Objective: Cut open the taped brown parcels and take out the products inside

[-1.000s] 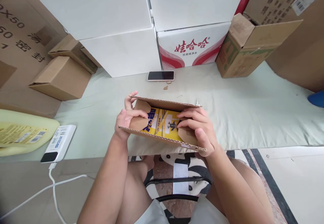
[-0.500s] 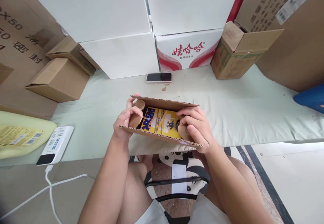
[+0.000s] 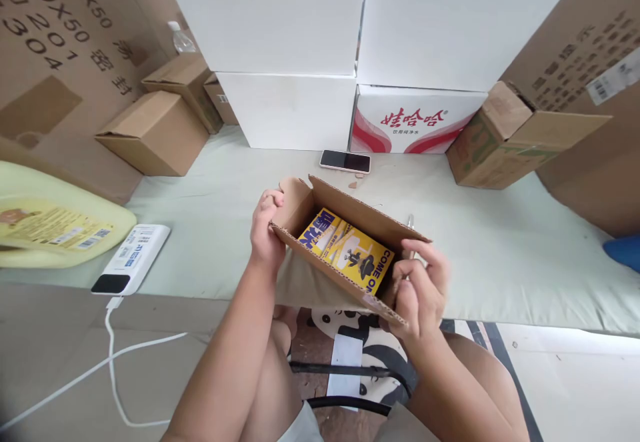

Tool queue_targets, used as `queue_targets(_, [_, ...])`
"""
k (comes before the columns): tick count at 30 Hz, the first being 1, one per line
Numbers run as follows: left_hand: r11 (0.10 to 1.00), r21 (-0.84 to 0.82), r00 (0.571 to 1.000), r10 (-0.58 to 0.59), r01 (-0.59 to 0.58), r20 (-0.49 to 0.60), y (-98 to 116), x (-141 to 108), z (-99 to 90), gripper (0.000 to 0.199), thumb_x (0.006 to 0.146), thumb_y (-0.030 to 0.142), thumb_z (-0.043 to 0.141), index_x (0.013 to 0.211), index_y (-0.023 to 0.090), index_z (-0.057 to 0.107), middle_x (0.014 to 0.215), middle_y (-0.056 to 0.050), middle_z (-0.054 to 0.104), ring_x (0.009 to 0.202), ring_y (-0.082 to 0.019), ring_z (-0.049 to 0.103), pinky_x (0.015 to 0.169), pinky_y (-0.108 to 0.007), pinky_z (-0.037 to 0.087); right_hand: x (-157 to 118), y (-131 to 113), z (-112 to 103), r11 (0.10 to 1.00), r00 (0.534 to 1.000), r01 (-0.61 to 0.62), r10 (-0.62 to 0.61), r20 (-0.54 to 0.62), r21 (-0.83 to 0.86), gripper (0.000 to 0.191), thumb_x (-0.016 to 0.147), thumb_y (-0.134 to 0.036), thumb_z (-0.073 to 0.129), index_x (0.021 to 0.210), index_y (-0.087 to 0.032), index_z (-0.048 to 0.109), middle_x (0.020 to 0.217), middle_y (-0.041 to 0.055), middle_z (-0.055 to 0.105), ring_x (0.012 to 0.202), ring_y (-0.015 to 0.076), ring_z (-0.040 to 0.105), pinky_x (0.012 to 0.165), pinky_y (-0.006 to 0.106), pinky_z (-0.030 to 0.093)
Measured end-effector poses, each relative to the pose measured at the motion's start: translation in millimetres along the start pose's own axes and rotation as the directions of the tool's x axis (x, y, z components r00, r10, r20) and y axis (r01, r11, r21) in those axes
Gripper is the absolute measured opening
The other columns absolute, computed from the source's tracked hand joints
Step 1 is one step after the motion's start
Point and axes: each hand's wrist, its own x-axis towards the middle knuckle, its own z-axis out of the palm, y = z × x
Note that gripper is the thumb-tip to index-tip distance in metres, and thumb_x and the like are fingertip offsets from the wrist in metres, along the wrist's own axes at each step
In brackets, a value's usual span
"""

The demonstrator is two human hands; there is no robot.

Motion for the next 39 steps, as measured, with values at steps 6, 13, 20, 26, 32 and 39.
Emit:
queue_targets(6, [0.978,-0.066,0.978,-0.202,0.199,-0.045,6,-2,0.0,0.023,0.062,0.022,0.06,0.078,0.023,0.044,0.071,0.003,0.037,0.062,-0.013,0.04,0.059,-0.026,0.031,27,2,-34,0.947,0.919,0.305,-0.265,0.291,-0.101,0.017,0.093,-0.013,0.054,0.092,-0.022,0.068,0.126,0.0105,0.066,0.111,0.0274,0.064,0.095,0.045,0.05])
queue_targets(13, [0.963,0.025,0.963,-0.268,0.268,-0.006,20,-6,-1.7,0.019,0.068,0.024,0.066,0.083,0.023,0.055,0.076,0.004,0.051,0.063,-0.011,0.045,0.059,-0.023,0.034,89,-37,-52,0.829,0.594,0.557,-0.444,0.671,0.055,0.025,0.098,-0.012,0.056,0.074,-0.021,0.059,0.071,-0.0009,0.066,0.079,0.015,0.068,0.1,0.038,0.044])
queue_targets(20, [0.976,0.063,0.977,-0.207,0.209,-0.042,10,-5,0.7,0.033,0.07,0.023,0.066,0.103,0.025,0.064,0.117,-0.002,0.067,0.091,-0.018,0.064,0.074,-0.027,0.051,137,-69,-27,0.814,0.211,0.58,-0.114,0.971,-0.03,0.027,0.103,-0.023,0.049,0.083,-0.023,0.067,0.07,-0.0008,0.065,0.055,0.0134,0.058,0.056,0.031,0.041])
queue_targets(26, [0.975,0.05,0.976,-0.213,0.215,-0.043,3,-3,2.6,0.032,0.075,0.035,0.069,0.104,0.022,0.068,0.097,-0.002,0.07,0.083,-0.018,0.063,0.073,-0.028,0.051,141,-65,33,0.765,0.138,0.625,0.085,0.987,-0.154,0.047,0.088,-0.014,0.06,0.135,-0.02,0.063,0.133,0.0117,0.068,0.108,0.0262,0.072,0.074,0.035,0.057])
queue_targets(32, [0.973,0.178,0.988,-0.133,0.144,-0.073,4,-2,-1.3,0.03,0.078,0.041,0.07,0.095,0.017,0.077,0.087,-0.005,0.075,0.088,-0.023,0.069,0.079,-0.032,0.054,143,-47,77,0.86,-0.068,0.495,-0.098,0.993,0.119,0.033,0.094,-0.015,0.059,0.126,-0.016,0.067,0.128,0.0116,0.07,0.125,0.0255,0.064,0.11,0.043,0.05])
queue_targets(39, [0.958,0.264,0.987,-0.075,0.111,-0.141,9,-7,2.0,0.029,0.085,0.034,0.066,0.099,0.014,0.081,0.1,-0.009,0.082,0.1,-0.027,0.075,0.091,-0.037,0.059,149,-50,66,0.748,-0.036,0.65,-0.149,0.988,0.137,0.018,0.095,-0.014,0.055,0.103,-0.015,0.071,0.098,0.0101,0.068,0.093,0.024,0.064,0.093,0.041,0.047])
